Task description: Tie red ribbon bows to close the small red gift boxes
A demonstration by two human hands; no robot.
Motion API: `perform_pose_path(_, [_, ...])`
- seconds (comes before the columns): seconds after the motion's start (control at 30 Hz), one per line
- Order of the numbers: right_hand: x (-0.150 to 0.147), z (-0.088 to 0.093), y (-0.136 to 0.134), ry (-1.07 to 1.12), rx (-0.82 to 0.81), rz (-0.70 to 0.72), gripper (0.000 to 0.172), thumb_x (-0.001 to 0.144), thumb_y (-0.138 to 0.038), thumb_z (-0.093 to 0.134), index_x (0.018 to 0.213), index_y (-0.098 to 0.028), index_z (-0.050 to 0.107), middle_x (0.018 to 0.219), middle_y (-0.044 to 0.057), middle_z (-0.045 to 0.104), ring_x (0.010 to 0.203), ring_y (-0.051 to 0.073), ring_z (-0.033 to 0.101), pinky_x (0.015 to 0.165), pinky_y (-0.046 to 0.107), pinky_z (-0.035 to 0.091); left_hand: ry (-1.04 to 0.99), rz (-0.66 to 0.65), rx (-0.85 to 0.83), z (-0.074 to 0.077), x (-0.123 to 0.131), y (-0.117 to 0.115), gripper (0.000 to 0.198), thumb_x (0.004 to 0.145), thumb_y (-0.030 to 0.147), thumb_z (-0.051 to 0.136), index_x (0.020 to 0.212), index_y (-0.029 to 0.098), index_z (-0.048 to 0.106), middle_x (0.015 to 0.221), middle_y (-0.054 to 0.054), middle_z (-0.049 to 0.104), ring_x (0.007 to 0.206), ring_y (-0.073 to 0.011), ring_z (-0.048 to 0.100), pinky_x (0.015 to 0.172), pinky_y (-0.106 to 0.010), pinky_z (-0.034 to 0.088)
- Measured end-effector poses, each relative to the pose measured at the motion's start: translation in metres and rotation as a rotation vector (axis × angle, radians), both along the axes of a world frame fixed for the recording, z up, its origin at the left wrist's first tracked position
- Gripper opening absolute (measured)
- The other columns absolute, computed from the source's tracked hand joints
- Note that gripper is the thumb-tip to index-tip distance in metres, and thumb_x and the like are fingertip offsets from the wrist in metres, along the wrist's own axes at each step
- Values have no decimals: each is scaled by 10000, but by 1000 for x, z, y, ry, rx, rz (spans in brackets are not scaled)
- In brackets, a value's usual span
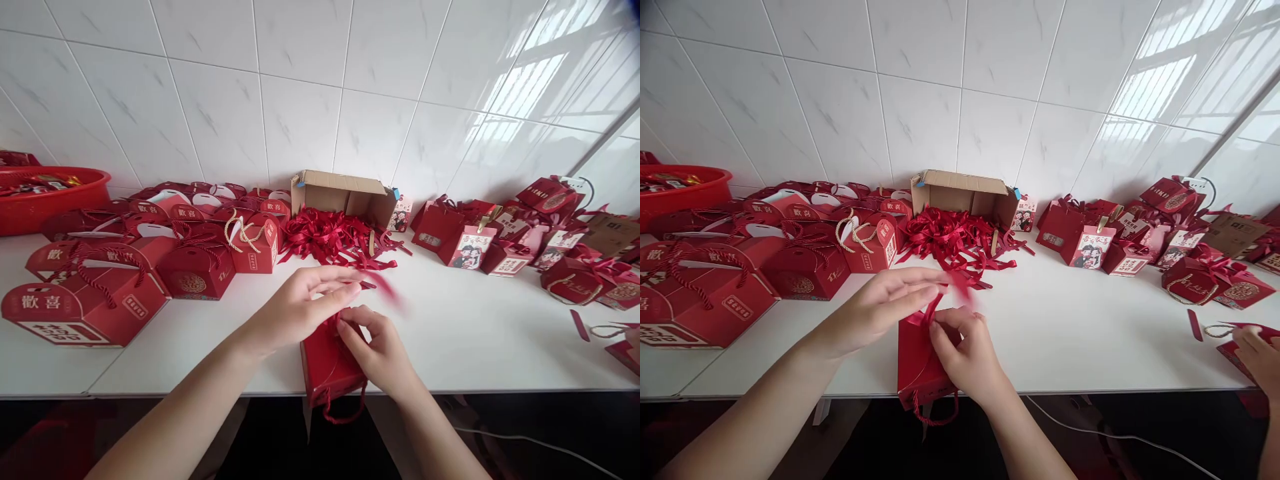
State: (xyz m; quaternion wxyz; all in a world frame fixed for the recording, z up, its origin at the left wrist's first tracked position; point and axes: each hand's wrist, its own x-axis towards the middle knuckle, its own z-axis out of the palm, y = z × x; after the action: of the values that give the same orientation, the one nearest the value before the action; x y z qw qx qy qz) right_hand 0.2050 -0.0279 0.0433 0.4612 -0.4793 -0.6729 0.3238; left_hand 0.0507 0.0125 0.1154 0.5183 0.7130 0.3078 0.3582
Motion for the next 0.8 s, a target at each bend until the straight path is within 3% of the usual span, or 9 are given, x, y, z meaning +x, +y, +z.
perform_pose_path(0.13, [-2, 1, -1, 115, -102, -30, 258, 842, -419, 626, 891, -195, 746, 826, 58, 721, 798, 220, 594, 759, 338, 455, 95, -83, 62, -7, 0, 12, 323, 944, 442, 478, 999, 232, 717, 1104, -56, 716, 1145, -237, 617, 994, -360, 480])
perform_pose_path(0.3, [-6, 1, 1, 132, -107, -61, 281, 875, -404, 577, 784, -182, 723, 766, 60, 717, 787, 220, 608, 778, 351, 455, 104, 262, 263, -32, -21, 11, 231, 873, 442, 585, 902, 215, 614, 935, -35, 668, 965, -221, 626, 905, -358, 485])
perform_pose_path(0.43, [-6, 0, -1, 128, -71, -39, 247, 888, -373, 564, 812, -185, 704, 811, 69, 717, 806, 215, 617, 771, 343, 459, 238, 196, 247, -49, -27, 0, 137, 844, 340, 637, 866, 210, 603, 875, -12, 663, 879, -194, 624, 838, -315, 485])
perform_pose_path(0.63, [-7, -6, -1, 220, -16, -67, 120, 879, -312, 586, 901, -218, 515, 697, -7, 662, 606, 143, 561, 599, 268, 431, 81, 203, 183, -62, -20, -10, 74, 874, 244, 581, 814, 204, 566, 964, -35, 694, 934, -185, 636, 842, -303, 493])
perform_pose_path(0.8, [-7, -6, -2, 54, 84, -111, 101, 884, -270, 569, 874, -219, 657, 882, 52, 728, 797, 203, 653, 823, 368, 453, 113, 214, 223, -70, -20, -12, 116, 824, 194, 618, 734, 199, 545, 792, -6, 664, 771, -164, 625, 757, -284, 502])
